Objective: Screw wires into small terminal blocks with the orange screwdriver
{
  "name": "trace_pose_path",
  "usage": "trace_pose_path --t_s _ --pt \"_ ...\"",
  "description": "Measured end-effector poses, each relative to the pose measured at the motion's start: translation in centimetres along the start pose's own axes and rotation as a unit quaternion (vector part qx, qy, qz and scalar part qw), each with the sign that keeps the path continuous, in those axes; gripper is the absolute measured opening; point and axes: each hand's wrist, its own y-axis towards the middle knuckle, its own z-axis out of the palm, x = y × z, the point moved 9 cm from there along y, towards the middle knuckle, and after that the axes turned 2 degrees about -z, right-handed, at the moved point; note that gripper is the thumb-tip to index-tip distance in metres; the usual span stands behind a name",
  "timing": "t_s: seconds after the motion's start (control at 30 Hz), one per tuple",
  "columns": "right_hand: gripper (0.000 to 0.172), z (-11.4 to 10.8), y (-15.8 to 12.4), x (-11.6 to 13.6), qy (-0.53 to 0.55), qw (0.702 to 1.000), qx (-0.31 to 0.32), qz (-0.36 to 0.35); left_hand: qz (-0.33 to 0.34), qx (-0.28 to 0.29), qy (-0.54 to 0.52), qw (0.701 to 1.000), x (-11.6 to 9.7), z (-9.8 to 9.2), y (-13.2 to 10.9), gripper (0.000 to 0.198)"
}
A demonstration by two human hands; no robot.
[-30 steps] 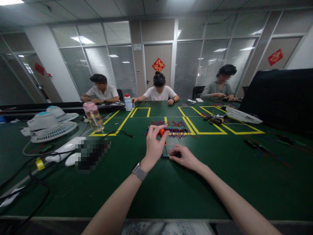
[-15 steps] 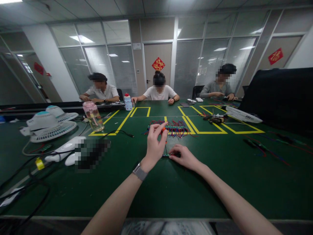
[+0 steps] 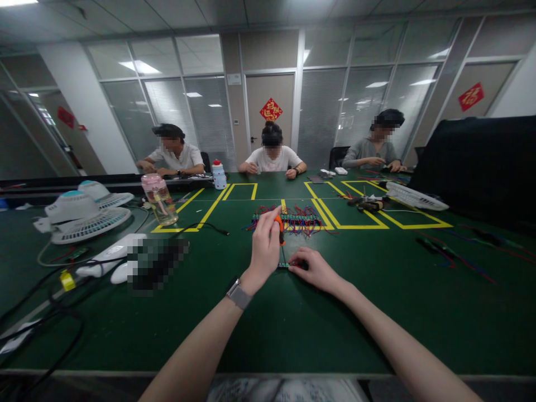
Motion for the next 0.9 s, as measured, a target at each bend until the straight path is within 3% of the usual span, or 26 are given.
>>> trace_pose_path --t_s 0.23,0.37,0.6,0.8,0.9 --pt "0.006 0.00 0.01 -0.03 -0.011 1.000 0.002 0.005 -0.004 -0.001 0.018 1.000 0.03 0.09 0.02 0.024" --pt "0.006 -0.02 -0.03 -0.04 -0.005 1.000 0.003 0.006 -0.005 0.004 0.008 1.000 0.00 0.13 0.10 0.030" --pt "0.006 0.17 0.02 -0.22 -0.001 1.000 0.007 0.010 0.012 -0.042 0.037 0.998 -0.54 -0.74 -0.16 0.018" --pt "0.007 0.07 0.06 -0.11 0.000 1.000 0.007 0.009 0.015 -0.013 0.000 1.000 -0.53 -0.12 -0.23 0.032" --pt "0.007 0.04 0.01 -0.13 0.002 1.000 0.009 0.010 0.017 -0.023 -0.001 1.000 -0.47 -0.26 -0.20 0.028"
